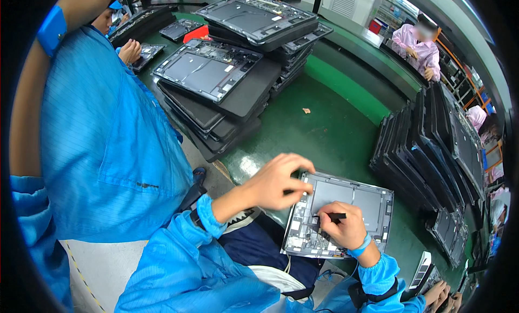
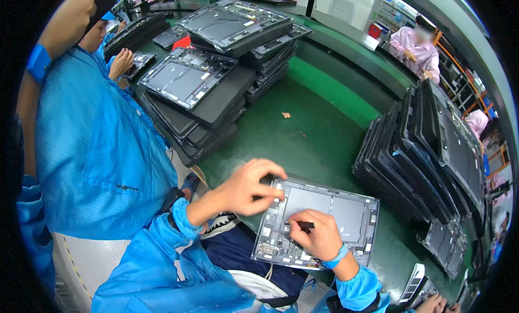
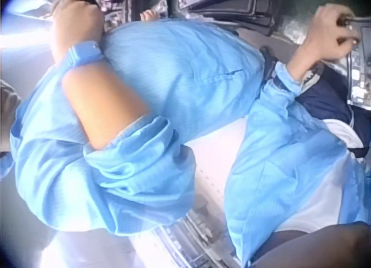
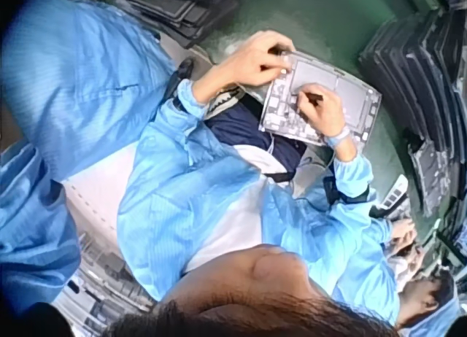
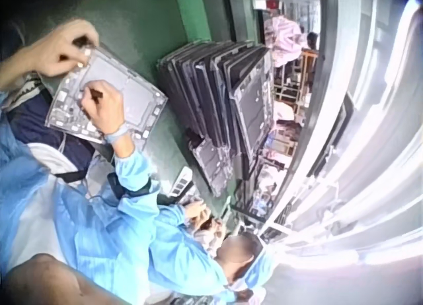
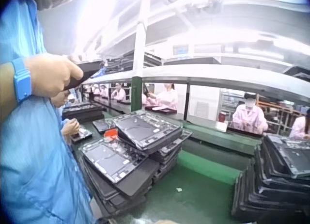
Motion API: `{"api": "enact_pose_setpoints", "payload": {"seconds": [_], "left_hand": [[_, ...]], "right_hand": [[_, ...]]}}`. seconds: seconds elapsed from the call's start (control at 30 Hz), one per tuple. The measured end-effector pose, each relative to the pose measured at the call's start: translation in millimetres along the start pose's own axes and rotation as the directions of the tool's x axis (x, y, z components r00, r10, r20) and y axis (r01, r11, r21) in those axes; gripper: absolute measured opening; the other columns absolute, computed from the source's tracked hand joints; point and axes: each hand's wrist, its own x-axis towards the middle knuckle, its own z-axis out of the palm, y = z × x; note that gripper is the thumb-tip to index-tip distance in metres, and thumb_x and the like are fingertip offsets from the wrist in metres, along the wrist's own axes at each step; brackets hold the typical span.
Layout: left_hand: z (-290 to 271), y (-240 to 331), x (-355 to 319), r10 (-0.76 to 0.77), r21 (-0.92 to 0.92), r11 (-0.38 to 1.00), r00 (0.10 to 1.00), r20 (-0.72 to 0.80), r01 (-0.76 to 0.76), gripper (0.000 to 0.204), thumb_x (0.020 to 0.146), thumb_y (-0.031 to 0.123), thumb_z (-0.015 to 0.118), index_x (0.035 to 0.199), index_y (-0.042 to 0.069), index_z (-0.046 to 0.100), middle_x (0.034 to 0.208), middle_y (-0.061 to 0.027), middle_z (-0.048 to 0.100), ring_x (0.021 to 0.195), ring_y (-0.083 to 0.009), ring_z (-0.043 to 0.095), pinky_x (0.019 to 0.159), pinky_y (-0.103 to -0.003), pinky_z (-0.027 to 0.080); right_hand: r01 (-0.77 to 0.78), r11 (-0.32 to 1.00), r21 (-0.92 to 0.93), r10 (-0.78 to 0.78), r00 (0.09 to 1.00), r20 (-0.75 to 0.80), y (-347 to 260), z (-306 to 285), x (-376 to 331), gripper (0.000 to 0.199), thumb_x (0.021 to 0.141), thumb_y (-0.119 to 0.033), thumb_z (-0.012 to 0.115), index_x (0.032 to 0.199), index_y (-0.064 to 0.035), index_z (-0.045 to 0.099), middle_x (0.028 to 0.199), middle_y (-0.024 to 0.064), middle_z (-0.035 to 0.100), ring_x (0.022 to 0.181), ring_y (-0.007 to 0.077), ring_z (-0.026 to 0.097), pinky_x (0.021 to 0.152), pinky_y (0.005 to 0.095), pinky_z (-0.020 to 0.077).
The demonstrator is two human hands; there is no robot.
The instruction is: Connecting ribbon cables and internal components inside a tablet computer on an assembly line.
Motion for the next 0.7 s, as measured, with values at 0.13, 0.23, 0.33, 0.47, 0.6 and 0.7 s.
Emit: {"api": "enact_pose_setpoints", "payload": {"seconds": [0.13, 0.23, 0.33, 0.47, 0.6, 0.7], "left_hand": [[5, 27, -16, 0.037, -0.025, 0.999, 0.995, 0.093, -0.035, 0.034, 0.081, 0.019, 0.070, 0.115, 0.015, 0.071, 0.128, -0.0134, 0.058, 0.124, -0.0359, 0.054, 0.103, -0.051, 0.042], [6, 30, -19, 0.028, -0.007, 1.000, 0.993, 0.115, -0.027, 0.032, 0.084, 0.022, 0.070, 0.115, 0.016, 0.071, 0.131, -0.0120, 0.057, 0.130, -0.0370, 0.051, 0.104, -0.051, 0.044], [8, 28, -19, 0.050, -0.001, 0.999, 0.992, 0.113, -0.050, 0.027, 0.086, 0.026, 0.069, 0.112, 0.017, 0.072, 0.131, -0.0104, 0.057, 0.132, -0.0358, 0.049, 0.101, -0.048, 0.048], [6, 28, -21, 0.058, -0.010, 0.998, 0.993, 0.105, -0.057, 0.024, 0.086, 0.029, 0.070, 0.108, 0.018, 0.073, 0.129, -0.0090, 0.058, 0.131, -0.0343, 0.050, 0.099, -0.046, 0.051], [4, 24, -17, 0.079, -0.007, 0.997, 0.989, 0.122, -0.079, 0.026, 0.085, 0.026, 0.070, 0.110, 0.019, 0.074, 0.130, -0.0101, 0.057, 0.130, -0.0354, 0.050, 0.099, -0.046, 0.050], [6, 27, -22, 0.089, 0.022, 0.995, 0.989, 0.121, -0.093, 0.030, 0.084, 0.024, 0.070, 0.114, 0.019, 0.074, 0.133, -0.0122, 0.056, 0.129, -0.0365, 0.052, 0.100, -0.046, 0.050]], "right_hand": [[0.012, 0.999, 0.037, -0.011, 1.000, -0.016, 3, 1, 2, 0.007, 0.078, -0.002, 0.072, 0.085, -0.0035, 0.069, 0.074, 0.0095, 0.066, 0.061, 0.0234, 0.064, 0.056, 0.0325, 0.0513], [0.018, 0.998, 0.062, -0.017, 1.000, -0.024, 2, 4, -4, 0.007, 0.079, -0.003, 0.072, 0.085, -0.0038, 0.069, 0.074, 0.0094, 0.066, 0.060, 0.0231, 0.064, 0.055, 0.0322, 0.0510], [0.012, 1.000, 0.020, -0.012, 1.000, 0.009, -5, -4, 2, 0.006, 0.079, -0.004, 0.073, 0.084, -0.0046, 0.071, 0.073, 0.0085, 0.066, 0.060, 0.0224, 0.065, 0.055, 0.0329, 0.0515], [0.058, 0.998, 0.004, -0.058, 0.998, 0.023, -4, -5, 0, 0.005, 0.078, -0.006, 0.074, 0.083, -0.0049, 0.072, 0.071, 0.0085, 0.066, 0.060, 0.0223, 0.065, 0.055, 0.0316, 0.0515], [-0.042, 0.993, 0.111, 0.045, 0.999, -0.030, -4, -4, -4, 0.005, 0.079, -0.004, 0.072, 0.084, -0.0035, 0.072, 0.072, 0.0090, 0.067, 0.061, 0.0212, 0.066, 0.057, 0.0302, 0.0516], [-0.039, 0.993, 0.110, 0.039, 0.999, -0.002, -9, -5, -2, 0.005, 0.081, -0.003, 0.071, 0.086, -0.0035, 0.072, 0.072, 0.0087, 0.067, 0.061, 0.0202, 0.065, 0.056, 0.0303, 0.0510]]}}
